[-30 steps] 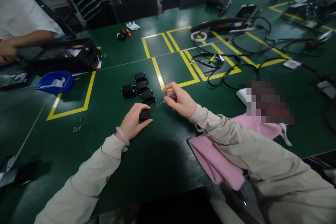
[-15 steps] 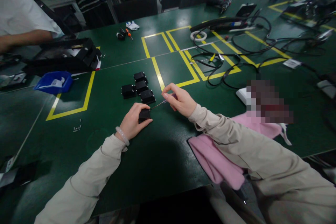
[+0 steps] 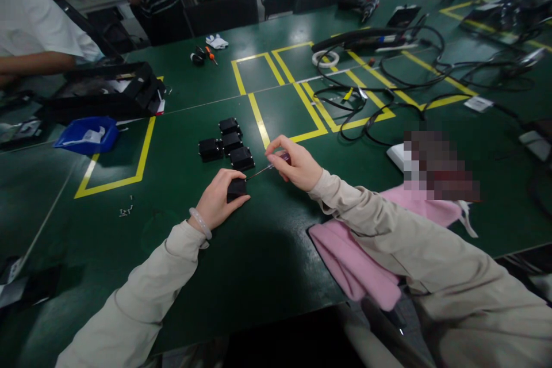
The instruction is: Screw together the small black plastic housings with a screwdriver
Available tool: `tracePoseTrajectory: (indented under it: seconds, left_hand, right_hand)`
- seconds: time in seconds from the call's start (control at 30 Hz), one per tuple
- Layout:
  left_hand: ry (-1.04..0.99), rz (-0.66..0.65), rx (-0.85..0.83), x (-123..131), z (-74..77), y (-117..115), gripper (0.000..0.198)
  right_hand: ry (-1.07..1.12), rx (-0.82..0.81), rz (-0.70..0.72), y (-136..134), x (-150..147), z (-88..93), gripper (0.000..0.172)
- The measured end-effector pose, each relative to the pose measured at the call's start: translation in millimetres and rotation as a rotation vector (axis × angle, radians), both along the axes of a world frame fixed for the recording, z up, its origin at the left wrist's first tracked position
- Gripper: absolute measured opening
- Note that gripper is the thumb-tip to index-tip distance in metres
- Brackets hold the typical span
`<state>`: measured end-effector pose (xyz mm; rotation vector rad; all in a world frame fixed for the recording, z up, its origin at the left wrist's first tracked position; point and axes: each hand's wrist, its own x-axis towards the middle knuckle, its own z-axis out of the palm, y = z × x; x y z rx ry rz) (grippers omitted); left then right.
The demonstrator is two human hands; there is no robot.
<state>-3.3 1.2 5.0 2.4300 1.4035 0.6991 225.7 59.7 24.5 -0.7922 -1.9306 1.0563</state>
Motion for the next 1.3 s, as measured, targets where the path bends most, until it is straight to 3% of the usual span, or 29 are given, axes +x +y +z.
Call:
tracePoseTrajectory:
  seconds: [0.47, 0.63, 0.73, 0.97, 1.13, 1.3]
  left_hand:
    - [0.009, 0.006, 0.004, 0.0, 0.1, 0.0, 0.034]
    - [0.000, -0.005, 0.023, 0.1, -0.5, 0.3, 0.034]
    - [-0.002, -0.009, 0.028, 0.2, -0.4, 0.4, 0.034]
    - [0.004, -0.003, 0.017, 0.2, -0.1, -0.1, 0.036]
    - [0.005, 0.003, 0.012, 0.3, -0.4, -0.2, 0.035]
    - [0.001, 0.001, 0.013, -0.4, -0.2, -0.4, 0.034]
  right_hand:
    - [-0.011, 0.032, -0.006, -0.3, 0.6, 0.9, 0.009]
    - [-0.009, -0.047, 0.015, -0.2, 0.2, 0.3, 0.014]
    - [-0.009, 0.008, 0.001, 0.3, 0.2, 0.4, 0.006]
    - [-0.022, -0.030, -0.009, 0.2, 0.2, 0.1, 0.014]
    - [0.003, 0.053, -0.024, 1.5, -0.4, -2.2, 0.009]
    - [-0.012, -0.003, -0.015, 1.2, -0.3, -1.8, 0.013]
